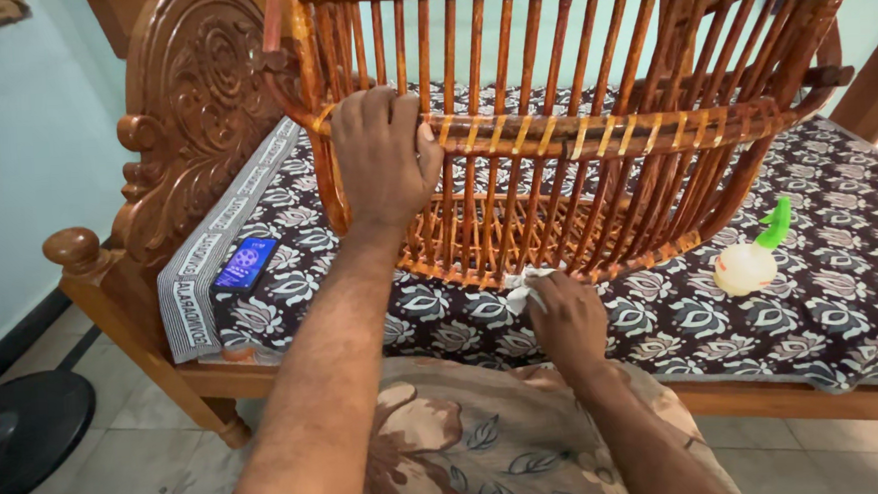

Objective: The person wipes a wooden chair with a white cloth, moving from the backrest to the seat and sides. They spray the cloth with a green spray bottle and continue wiping the chair's slats and frame.

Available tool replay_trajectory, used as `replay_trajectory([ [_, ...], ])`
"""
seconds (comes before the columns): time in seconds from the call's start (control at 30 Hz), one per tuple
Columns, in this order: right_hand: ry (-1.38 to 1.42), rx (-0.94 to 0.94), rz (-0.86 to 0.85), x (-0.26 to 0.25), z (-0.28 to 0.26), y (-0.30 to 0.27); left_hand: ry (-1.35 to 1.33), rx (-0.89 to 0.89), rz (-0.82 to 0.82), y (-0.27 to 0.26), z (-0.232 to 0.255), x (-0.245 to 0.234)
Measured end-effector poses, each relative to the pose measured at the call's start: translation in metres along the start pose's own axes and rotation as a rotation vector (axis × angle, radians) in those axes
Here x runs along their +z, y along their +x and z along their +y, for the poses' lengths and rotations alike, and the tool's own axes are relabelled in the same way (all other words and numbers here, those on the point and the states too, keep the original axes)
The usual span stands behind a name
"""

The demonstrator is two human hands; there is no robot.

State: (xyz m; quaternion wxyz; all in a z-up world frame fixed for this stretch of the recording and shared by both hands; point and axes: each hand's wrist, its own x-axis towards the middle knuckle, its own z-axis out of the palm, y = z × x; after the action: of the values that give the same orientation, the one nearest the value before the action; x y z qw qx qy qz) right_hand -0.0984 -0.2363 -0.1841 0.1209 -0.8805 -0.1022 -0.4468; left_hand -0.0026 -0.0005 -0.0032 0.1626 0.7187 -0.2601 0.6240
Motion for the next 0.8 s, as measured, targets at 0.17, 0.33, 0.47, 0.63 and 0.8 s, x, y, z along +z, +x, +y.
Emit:
replay_trajectory([
  [0.17,-0.038,-0.090,0.141,-0.019,0.010,0.032,0.056,-0.008,-0.007,0.003,-0.004,0.008],
  [0.33,0.002,-0.098,0.409,-0.046,0.033,0.117,0.078,0.023,-0.087,0.017,-0.020,0.019],
  [0.47,-0.132,-0.150,0.328,-0.048,0.030,0.151,0.024,0.051,-0.157,0.037,-0.033,0.026],
  [0.63,-0.260,-0.248,0.313,-0.036,0.029,0.129,-0.008,0.002,-0.247,0.049,-0.039,0.037],
  [0.8,-0.227,-0.250,0.155,-0.014,0.027,0.075,0.005,0.049,-0.239,0.053,-0.048,0.040],
])
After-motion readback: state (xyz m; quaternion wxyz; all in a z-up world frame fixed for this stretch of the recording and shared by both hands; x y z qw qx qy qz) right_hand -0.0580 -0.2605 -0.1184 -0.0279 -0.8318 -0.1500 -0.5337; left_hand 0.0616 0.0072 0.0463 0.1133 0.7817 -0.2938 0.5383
